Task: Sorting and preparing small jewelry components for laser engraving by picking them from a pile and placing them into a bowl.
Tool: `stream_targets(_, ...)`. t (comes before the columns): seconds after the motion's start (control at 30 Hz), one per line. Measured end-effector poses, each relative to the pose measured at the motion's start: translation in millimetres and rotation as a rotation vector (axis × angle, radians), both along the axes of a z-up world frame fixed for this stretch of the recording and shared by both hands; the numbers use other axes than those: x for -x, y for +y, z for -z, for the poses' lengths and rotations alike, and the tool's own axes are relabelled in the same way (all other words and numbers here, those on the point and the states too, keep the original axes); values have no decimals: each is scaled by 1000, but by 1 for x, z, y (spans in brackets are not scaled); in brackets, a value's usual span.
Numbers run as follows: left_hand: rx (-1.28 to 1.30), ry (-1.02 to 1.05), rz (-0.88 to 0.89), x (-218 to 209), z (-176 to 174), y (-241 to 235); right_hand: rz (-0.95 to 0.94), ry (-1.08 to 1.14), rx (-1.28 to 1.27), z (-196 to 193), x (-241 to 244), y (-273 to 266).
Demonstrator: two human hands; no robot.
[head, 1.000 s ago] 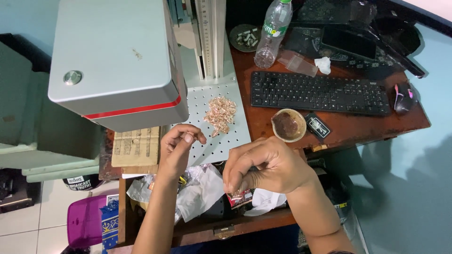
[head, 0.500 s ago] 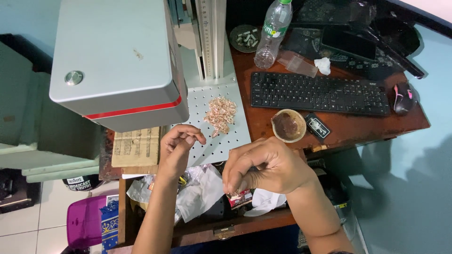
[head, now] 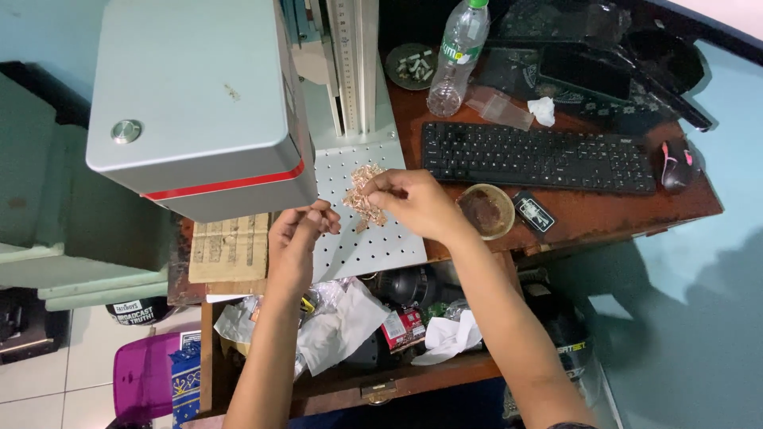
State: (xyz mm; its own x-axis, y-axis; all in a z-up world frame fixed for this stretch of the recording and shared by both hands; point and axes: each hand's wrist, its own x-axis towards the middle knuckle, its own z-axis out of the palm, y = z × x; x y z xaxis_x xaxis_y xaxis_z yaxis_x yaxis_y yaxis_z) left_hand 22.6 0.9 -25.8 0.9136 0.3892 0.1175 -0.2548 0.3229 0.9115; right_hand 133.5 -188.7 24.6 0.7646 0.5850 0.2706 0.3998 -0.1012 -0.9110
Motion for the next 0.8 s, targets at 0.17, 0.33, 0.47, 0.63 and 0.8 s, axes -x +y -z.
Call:
stream_targets(0.17,-265,204,-95,-7,-1,4,200,-63,313,29,-2,18)
stream_targets(0.33,-639,314,-54,-11,15,-2,239,-82,424,49,-10,26)
stream_targets(0.47,-1208,343,-12,-10,26,-11,270,-95,504,49,-14,21)
stream_targets(0.63,-1337,326,-86,-11,36,-19,247,-113,483,36,-9,19)
stream_targets(0.8,-1097,346,-5,-10,23,-19,88,-38,425,14,5,17)
